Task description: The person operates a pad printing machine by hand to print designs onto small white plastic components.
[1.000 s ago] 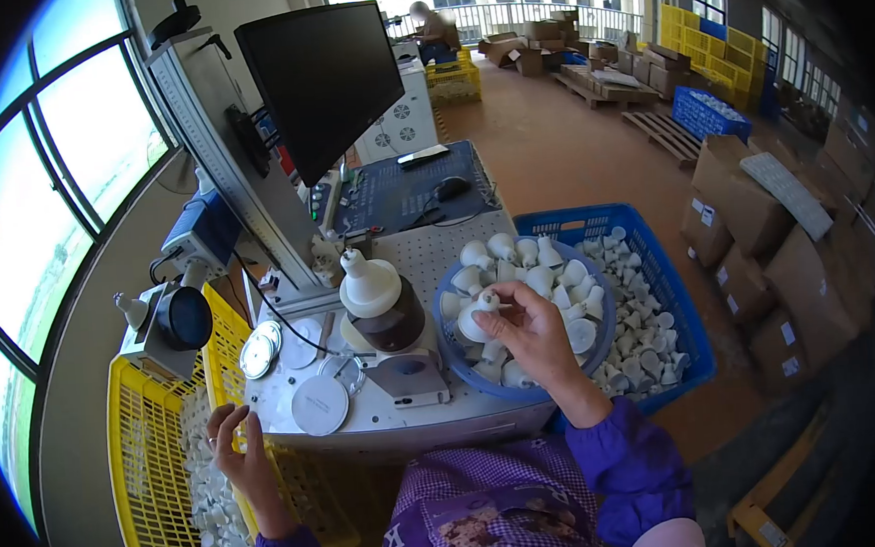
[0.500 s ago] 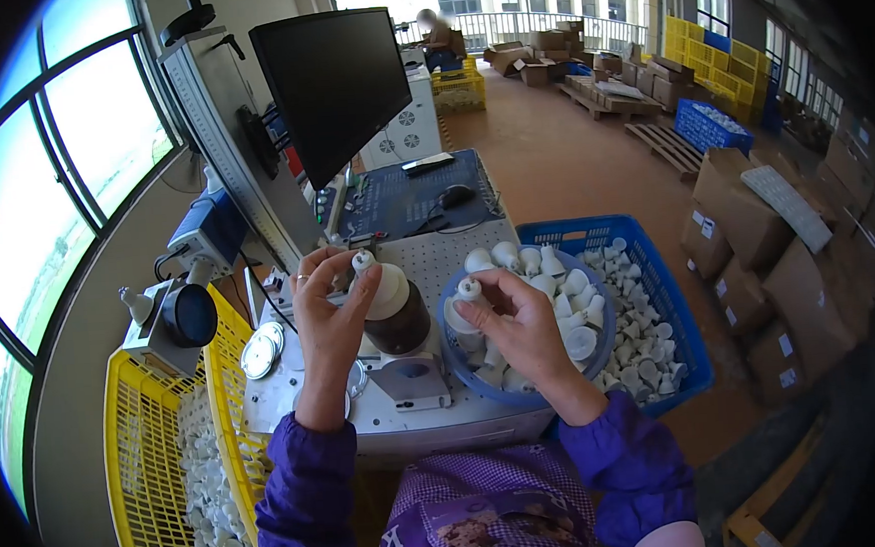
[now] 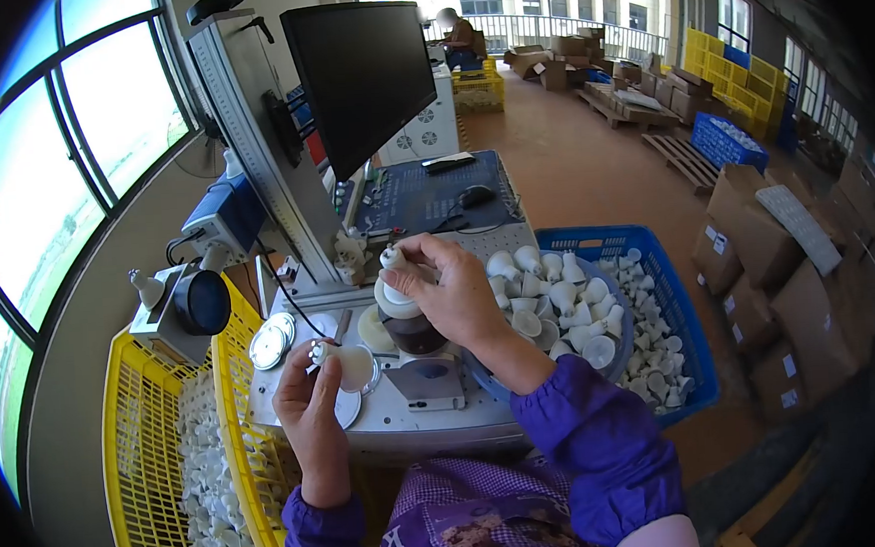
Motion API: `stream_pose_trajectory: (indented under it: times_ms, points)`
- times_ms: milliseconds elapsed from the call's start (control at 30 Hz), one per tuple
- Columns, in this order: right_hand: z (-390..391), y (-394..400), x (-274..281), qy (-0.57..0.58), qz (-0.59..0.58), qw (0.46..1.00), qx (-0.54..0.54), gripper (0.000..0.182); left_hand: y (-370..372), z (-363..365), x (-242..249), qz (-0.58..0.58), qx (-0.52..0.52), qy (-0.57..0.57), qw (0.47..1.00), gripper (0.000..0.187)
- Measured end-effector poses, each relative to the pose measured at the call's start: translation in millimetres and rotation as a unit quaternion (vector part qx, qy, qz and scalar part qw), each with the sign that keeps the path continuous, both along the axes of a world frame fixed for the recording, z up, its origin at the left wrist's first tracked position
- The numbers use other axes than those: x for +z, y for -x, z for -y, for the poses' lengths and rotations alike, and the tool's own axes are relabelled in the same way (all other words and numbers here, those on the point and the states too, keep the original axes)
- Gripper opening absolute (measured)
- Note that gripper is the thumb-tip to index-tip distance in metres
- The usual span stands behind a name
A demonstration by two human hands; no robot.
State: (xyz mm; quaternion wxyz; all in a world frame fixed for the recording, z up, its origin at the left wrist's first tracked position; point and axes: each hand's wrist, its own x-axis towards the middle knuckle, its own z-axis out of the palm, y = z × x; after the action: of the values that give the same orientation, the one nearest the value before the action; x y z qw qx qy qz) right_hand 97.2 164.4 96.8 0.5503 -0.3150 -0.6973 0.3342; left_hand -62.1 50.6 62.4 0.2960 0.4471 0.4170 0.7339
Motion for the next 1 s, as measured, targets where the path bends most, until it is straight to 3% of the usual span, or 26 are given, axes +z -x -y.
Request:
stream_pose_trajectory:
  times_ms: [200,400,700,767,1000]
  points:
    - [3,0,0,0.005,-0.002,1.000,0.002,0.032,-9,5,-15,0.024,-0.051,0.021,0.998,0.021]
    - [8,6,-2,-0.050,0.042,0.993,-0.095,0.031,-17,8,-20,0.035,-0.073,0.029,0.996,0.019]
    - [-7,-2,-7,-0.016,0.012,1.000,-0.012,0.036,-23,15,-26,0.037,-0.094,0.061,0.993,0.020]
    - [-13,-7,-6,0.031,0.001,0.996,0.087,0.035,-25,16,-25,0.034,-0.099,0.060,0.993,0.019]
    - [-16,-15,1,0.054,0.026,0.989,0.136,0.038,-33,21,-23,0.040,-0.110,0.087,0.989,0.017]
